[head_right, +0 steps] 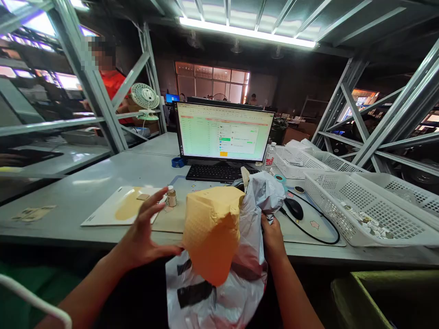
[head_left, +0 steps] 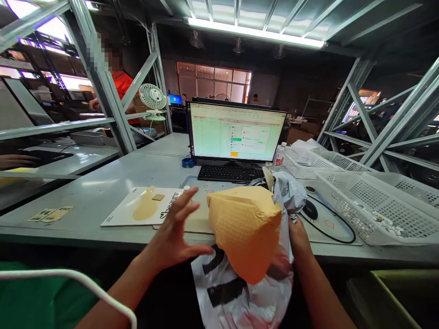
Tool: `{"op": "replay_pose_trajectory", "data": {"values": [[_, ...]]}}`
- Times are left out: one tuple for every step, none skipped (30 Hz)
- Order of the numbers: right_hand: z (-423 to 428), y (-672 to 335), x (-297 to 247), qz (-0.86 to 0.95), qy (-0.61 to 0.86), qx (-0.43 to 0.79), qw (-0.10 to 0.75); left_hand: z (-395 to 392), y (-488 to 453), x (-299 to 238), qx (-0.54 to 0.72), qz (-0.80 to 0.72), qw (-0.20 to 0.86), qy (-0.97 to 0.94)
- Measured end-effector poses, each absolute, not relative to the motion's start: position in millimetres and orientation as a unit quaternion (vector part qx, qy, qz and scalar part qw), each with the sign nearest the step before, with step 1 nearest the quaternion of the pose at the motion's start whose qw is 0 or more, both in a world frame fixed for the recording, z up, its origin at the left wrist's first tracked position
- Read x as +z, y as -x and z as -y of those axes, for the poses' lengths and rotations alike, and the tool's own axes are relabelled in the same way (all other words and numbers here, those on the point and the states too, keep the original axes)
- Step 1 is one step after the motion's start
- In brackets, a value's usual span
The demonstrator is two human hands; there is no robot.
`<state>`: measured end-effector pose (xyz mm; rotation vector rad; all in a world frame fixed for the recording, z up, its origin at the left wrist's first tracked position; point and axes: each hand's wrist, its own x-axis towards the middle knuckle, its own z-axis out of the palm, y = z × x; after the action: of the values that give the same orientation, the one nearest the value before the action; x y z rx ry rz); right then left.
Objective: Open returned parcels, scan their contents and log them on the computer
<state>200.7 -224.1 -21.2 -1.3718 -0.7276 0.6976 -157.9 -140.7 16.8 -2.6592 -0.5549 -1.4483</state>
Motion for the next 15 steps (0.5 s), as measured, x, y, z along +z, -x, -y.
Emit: {"op": "replay_pose_trajectory", "data": {"values": [[235,-199,-21,0.32,0.606,0.34,0.643,151,147,18,-0.455,0.152,0.017,0.877],[246,-197,-22,0.318,0.607,0.371,0.627,159,138,19,-0.444,0.128,-0.001,0.887],[256,-197,-25,0.317,0.609,0.392,0.613,165,131,18,-0.438,0.111,-0.027,0.892],[265,-197,-29,0.321,0.61,0.399,0.604,170,126,17,-0.434,0.102,-0.064,0.893],[274,-198,-33,0.326,0.613,0.396,0.602,174,123,16,-0.435,0.103,-0.108,0.888],[282,-200,-37,0.328,0.617,0.387,0.601,177,120,14,-0.438,0.118,-0.152,0.878],[290,-203,-40,0.326,0.627,0.375,0.6,181,119,14,-0.441,0.146,-0.19,0.865],[297,-206,-42,0.323,0.641,0.359,0.597,186,117,15,-0.448,0.183,-0.215,0.848],[304,-209,-43,0.321,0.66,0.342,0.587,191,116,16,-0.457,0.218,-0.228,0.832],[310,-213,-43,0.325,0.678,0.324,0.574,197,115,19,-0.468,0.247,-0.23,0.817],[317,-216,-42,0.336,0.692,0.305,0.561,204,113,22,-0.481,0.27,-0.228,0.803],[322,-219,-42,0.351,0.702,0.285,0.55,211,112,26,-0.495,0.285,-0.224,0.79],[328,-221,-43,0.362,0.71,0.264,0.543,218,112,29,-0.512,0.295,-0.216,0.777],[333,-224,-45,0.369,0.716,0.245,0.54,224,112,32,-0.53,0.303,-0.205,0.765],[338,-226,-50,0.37,0.718,0.232,0.542,229,114,33,-0.546,0.308,-0.193,0.755]]}}
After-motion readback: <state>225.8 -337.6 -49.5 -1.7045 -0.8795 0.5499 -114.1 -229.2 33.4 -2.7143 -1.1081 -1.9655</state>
